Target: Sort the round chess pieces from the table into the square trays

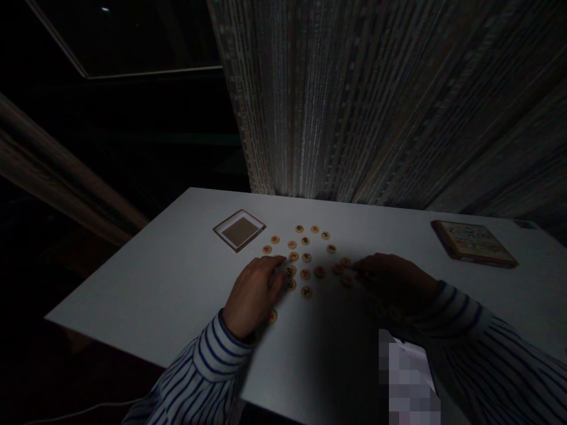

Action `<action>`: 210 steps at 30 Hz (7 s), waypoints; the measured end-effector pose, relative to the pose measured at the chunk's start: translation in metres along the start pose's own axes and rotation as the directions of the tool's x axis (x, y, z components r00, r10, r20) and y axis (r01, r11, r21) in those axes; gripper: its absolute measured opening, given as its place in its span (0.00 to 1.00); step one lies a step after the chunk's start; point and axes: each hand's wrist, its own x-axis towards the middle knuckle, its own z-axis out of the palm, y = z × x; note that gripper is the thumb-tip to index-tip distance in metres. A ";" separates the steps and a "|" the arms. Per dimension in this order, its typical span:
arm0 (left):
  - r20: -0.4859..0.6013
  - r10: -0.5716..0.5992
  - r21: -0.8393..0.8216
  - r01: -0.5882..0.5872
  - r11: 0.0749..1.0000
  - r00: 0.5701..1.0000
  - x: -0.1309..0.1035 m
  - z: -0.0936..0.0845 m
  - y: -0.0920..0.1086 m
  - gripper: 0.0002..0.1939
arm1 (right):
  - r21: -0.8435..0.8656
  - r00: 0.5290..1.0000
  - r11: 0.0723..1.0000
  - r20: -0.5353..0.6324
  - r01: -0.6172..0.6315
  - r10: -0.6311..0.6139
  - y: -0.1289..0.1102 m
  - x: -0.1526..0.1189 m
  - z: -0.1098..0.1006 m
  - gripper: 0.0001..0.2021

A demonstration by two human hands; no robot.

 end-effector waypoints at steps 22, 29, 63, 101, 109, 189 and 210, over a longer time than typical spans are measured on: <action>-0.011 -0.097 -0.070 0.096 0.993 0.995 0.025 0.027 0.000 0.15 | 0.039 0.992 0.998 0.117 0.043 -0.047 -0.042 0.099 0.011 0.13; 0.055 -0.203 -0.565 0.198 0.801 0.978 0.031 0.028 0.029 0.12 | 0.143 0.979 0.985 -0.190 0.096 -0.068 -0.034 0.050 -0.012 0.15; 0.143 -0.099 -0.507 0.159 0.847 0.985 0.012 0.132 0.108 0.13 | -0.021 0.948 0.954 0.099 -0.300 0.301 0.078 -0.065 0.029 0.13; 0.151 -0.110 -0.517 0.173 0.838 0.982 0.013 0.135 0.104 0.13 | -0.183 0.954 0.960 0.174 -0.210 0.242 0.069 -0.063 0.024 0.12; 0.107 -0.062 -0.417 0.102 0.903 0.992 0.003 0.121 0.105 0.11 | -0.117 0.979 0.972 -0.032 -0.202 0.200 0.071 -0.071 0.025 0.13; 0.071 -0.125 -0.499 0.144 0.855 0.990 0.020 0.126 0.113 0.12 | 0.093 0.976 0.978 -0.097 -0.187 0.196 0.081 -0.063 0.040 0.10; 0.077 -0.108 -0.478 0.132 0.869 0.991 0.021 0.127 0.110 0.11 | -0.055 0.987 0.985 -0.002 -0.162 0.163 0.074 -0.054 0.039 0.09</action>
